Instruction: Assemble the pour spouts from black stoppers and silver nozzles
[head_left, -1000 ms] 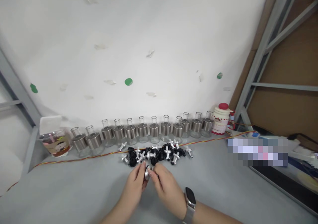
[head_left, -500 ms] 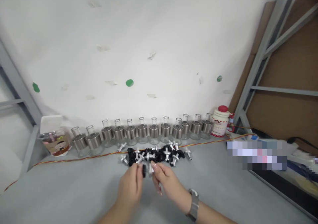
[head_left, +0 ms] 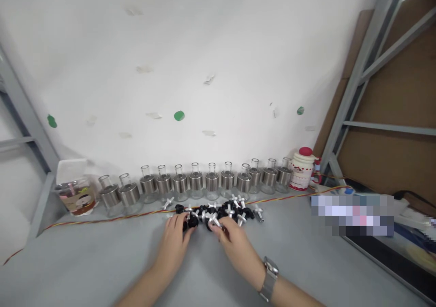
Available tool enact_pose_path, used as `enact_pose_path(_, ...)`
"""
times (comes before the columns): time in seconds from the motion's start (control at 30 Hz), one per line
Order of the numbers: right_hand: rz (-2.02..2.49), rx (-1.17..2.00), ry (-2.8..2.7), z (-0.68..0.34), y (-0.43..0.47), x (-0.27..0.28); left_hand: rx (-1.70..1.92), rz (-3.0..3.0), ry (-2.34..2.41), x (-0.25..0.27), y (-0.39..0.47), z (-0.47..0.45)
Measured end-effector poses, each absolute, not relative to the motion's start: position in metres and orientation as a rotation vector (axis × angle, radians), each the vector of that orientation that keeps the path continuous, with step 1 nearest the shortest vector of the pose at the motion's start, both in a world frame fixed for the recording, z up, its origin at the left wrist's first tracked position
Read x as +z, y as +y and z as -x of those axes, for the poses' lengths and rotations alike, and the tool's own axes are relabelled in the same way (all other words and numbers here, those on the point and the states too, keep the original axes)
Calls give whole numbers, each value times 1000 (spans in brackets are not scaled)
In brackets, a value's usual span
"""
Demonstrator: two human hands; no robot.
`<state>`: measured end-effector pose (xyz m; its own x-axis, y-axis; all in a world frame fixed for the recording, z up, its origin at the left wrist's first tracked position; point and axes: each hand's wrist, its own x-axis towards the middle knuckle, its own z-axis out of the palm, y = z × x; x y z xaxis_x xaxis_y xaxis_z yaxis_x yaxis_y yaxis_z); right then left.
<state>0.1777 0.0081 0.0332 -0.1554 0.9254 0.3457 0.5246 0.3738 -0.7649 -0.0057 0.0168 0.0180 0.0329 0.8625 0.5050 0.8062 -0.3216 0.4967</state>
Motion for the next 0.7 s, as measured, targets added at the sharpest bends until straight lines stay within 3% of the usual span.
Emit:
enact_pose_path(0.17,1304,493,-2051,-176,6,21,1176,-2328,1722,19,5,0)
enact_pose_path(0.33,1189,511,-2003,-179,9,26,909,-2535,1486,25,-18,-15)
enact_pose_path(0.57,1596,-176,-1936,-204,33,36,569,-2842,1554,28,-8,-6)
enact_pose_path(0.7,1589,-171,-1963,-209,43,28,576,-2866,1681,24,4,3)
